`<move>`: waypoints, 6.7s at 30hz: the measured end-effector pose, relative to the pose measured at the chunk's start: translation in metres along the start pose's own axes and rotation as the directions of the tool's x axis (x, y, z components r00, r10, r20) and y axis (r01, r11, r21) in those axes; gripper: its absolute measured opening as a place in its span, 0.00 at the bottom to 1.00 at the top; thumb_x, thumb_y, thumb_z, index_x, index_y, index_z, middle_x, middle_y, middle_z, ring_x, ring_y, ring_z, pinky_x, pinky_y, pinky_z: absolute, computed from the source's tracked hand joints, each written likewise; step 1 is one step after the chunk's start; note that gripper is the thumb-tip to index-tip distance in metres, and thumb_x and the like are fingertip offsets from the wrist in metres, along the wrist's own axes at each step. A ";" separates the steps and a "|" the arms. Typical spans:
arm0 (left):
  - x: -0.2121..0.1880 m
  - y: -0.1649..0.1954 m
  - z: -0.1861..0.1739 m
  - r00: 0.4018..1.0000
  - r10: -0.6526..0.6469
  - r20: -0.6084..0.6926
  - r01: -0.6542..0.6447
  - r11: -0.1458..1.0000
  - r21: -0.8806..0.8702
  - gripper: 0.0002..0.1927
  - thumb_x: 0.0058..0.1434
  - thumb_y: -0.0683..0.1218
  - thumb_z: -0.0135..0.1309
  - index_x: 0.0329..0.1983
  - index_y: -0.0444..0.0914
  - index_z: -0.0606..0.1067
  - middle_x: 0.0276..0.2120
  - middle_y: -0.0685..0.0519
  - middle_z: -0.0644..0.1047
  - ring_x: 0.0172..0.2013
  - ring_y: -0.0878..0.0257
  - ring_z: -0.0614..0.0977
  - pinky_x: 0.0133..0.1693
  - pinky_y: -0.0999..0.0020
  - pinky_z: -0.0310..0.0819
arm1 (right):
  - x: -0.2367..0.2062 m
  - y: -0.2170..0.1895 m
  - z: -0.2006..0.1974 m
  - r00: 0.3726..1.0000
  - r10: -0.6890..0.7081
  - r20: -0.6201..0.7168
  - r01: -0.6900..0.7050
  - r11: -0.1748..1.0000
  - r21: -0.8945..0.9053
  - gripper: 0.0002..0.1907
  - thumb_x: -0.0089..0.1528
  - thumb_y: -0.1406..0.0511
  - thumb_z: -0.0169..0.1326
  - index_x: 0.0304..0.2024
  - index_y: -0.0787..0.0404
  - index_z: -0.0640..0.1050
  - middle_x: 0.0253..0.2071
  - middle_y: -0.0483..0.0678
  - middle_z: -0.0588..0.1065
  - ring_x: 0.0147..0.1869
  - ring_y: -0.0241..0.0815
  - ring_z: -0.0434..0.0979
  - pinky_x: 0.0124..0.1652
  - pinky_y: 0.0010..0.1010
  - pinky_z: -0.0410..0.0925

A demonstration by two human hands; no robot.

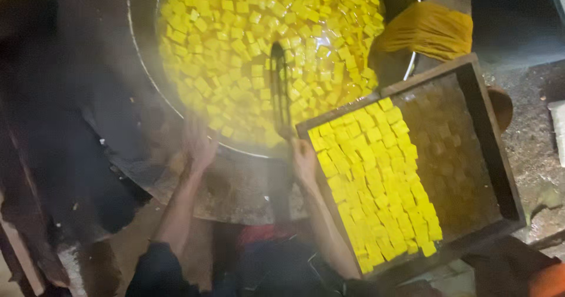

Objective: The person stands over a large vat of hot water filled with yellow tofu cubes and uses a slotted skimmer to scoop cubes out of the water, transferring them by hand and with the skimmer onto a woven bamboo draining tray. They repeat the scooping and arrange the cubes across the tray as it fills.

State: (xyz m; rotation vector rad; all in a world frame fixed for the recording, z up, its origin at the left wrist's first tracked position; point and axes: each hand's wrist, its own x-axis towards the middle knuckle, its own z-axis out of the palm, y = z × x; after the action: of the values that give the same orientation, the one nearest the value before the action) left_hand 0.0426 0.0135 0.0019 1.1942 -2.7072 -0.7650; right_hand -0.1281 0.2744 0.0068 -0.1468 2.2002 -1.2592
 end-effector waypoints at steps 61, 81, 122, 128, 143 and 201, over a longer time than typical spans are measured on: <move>-0.046 -0.050 0.046 0.993 0.112 0.028 -0.114 0.929 0.351 0.26 0.67 0.61 0.56 0.60 0.41 0.76 0.72 0.42 0.63 0.74 0.46 0.59 0.73 0.41 0.44 | 0.013 -0.045 -0.159 0.942 -0.157 -0.296 0.195 0.975 0.103 0.15 0.66 0.56 0.57 0.47 0.59 0.82 0.27 0.39 0.76 0.28 0.29 0.73 0.28 0.25 0.68; 0.026 0.310 0.089 0.656 0.708 -0.261 -0.755 0.609 -0.245 0.14 0.59 0.41 0.61 0.48 0.37 0.77 0.48 0.43 0.79 0.50 0.44 0.80 0.54 0.50 0.71 | -0.039 0.148 -0.400 0.863 -0.418 -0.282 0.062 0.643 -0.763 0.17 0.68 0.53 0.54 0.45 0.59 0.76 0.39 0.52 0.78 0.41 0.52 0.80 0.37 0.43 0.72; 0.008 -0.036 -0.002 0.994 0.103 -0.044 -0.102 0.994 0.033 0.42 0.61 0.55 0.57 0.73 0.31 0.59 0.71 0.32 0.59 0.71 0.40 0.60 0.70 0.43 0.51 | 0.022 0.021 0.049 0.985 0.103 0.140 -0.018 0.864 -0.504 0.29 0.65 0.48 0.45 0.51 0.63 0.80 0.47 0.67 0.78 0.53 0.69 0.76 0.50 0.55 0.68; 0.019 -0.038 0.000 0.993 0.024 0.113 -0.034 0.995 0.092 0.37 0.63 0.60 0.57 0.66 0.33 0.65 0.74 0.36 0.56 0.74 0.46 0.54 0.72 0.45 0.45 | 0.074 0.021 0.100 0.939 0.343 0.009 -0.254 0.713 -0.653 0.29 0.67 0.47 0.43 0.55 0.62 0.75 0.45 0.68 0.78 0.53 0.69 0.77 0.50 0.55 0.69; 0.025 -0.068 0.017 0.986 0.037 0.161 -0.049 0.996 0.073 0.40 0.65 0.64 0.45 0.73 0.37 0.57 0.76 0.41 0.50 0.75 0.48 0.51 0.73 0.45 0.39 | 0.190 -0.071 0.173 0.990 -0.142 0.019 0.124 0.778 -0.616 0.19 0.69 0.52 0.50 0.47 0.61 0.75 0.35 0.64 0.78 0.41 0.68 0.78 0.39 0.56 0.68; -0.055 0.269 0.122 0.732 0.659 -0.173 -0.680 0.691 -0.243 0.21 0.61 0.47 0.58 0.58 0.38 0.75 0.60 0.42 0.73 0.62 0.43 0.73 0.63 0.48 0.64 | -0.152 0.133 -0.340 0.650 -0.378 -0.659 0.132 0.910 -0.393 0.14 0.71 0.59 0.56 0.52 0.63 0.77 0.40 0.51 0.78 0.34 0.43 0.78 0.35 0.34 0.72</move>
State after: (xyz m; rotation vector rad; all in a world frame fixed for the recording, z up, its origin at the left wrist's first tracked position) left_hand -0.1323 0.2558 0.0304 0.1075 -2.5378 -0.9131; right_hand -0.1633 0.6583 0.0925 -0.0951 3.1828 -1.2336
